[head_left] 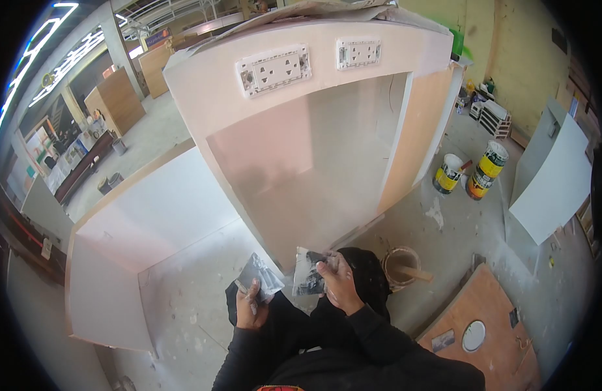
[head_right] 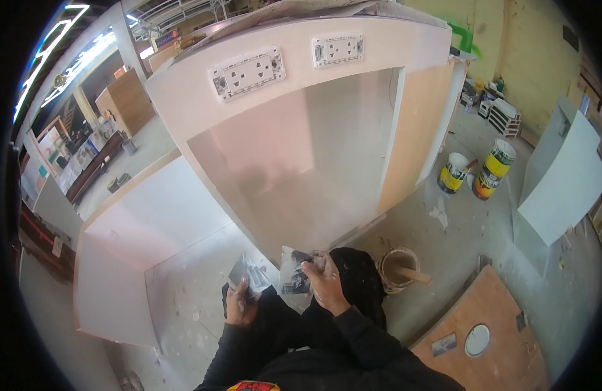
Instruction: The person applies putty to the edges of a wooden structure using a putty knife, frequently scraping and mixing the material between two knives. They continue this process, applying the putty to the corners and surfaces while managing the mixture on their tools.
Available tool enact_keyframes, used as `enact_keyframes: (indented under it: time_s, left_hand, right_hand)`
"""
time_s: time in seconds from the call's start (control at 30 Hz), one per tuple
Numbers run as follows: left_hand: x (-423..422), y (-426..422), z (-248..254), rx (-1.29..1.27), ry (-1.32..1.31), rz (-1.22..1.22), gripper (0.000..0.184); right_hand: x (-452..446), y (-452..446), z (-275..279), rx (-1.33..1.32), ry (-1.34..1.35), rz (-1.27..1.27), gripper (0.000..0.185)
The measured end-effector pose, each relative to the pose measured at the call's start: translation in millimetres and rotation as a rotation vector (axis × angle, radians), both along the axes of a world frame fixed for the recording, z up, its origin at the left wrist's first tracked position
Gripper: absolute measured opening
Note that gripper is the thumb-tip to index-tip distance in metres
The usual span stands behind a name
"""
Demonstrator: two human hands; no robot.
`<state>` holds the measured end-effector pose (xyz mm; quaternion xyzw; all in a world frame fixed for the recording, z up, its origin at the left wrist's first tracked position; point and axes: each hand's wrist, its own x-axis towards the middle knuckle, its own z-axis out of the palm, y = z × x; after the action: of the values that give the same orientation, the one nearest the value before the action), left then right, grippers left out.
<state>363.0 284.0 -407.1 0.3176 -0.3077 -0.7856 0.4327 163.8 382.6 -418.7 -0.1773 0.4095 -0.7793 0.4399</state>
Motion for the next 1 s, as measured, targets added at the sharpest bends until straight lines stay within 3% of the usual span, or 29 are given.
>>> enact_keyframes:
  time_s: [0.1, 0.17, 0.33, 0.4, 0.63, 0.7, 0.73, 0.83, 1.0]
  left_hand:
    - [-11, 5, 7, -0.043, -0.065, 0.033, 0.025]
    - [-17, 7, 1, -0.086, -0.048, 0.022, 0.025]
    - [-26, 5, -23, -0.233, 0.001, -0.010, 0.027]
    - [-31, 12, -21, -0.276, -0.070, 0.030, 0.028]
    - [-34, 31, -17, -0.257, -0.028, 0.046, 0.029]
    - [-31, 33, -17, -0.269, -0.006, -0.003, 0.029]
    - [-32, 33, -16, -0.270, -0.006, -0.002, 0.029]
    - [-35, 35, -5, -0.276, 0.013, -0.040, 0.028]
    - [-44, 30, -9, -0.066, 0.081, 0.045, 0.032]
  right_hand:
    - [13, -6, 0, -0.058, -0.135, 0.024, 0.029]
    - [18, -7, -5, -0.009, -0.035, 0.210, 0.032]
    - [26, -10, -15, 0.080, 0.075, 0.294, 0.036]
    - [24, -14, -20, 0.201, 0.025, 0.168, 0.039]
    - [6, -19, -33, 0.174, -0.071, 0.072, 0.042]
    - [-6, -17, -38, 0.372, -0.108, 0.006, 0.040]
    - [-7, -14, -34, 0.470, -0.002, -0.067, 0.036]
    - [-1, -22, -55, 0.307, -0.040, -0.277, 0.030]
    - [-3, -21, -61, 0.075, 0.048, -0.304, 0.016]
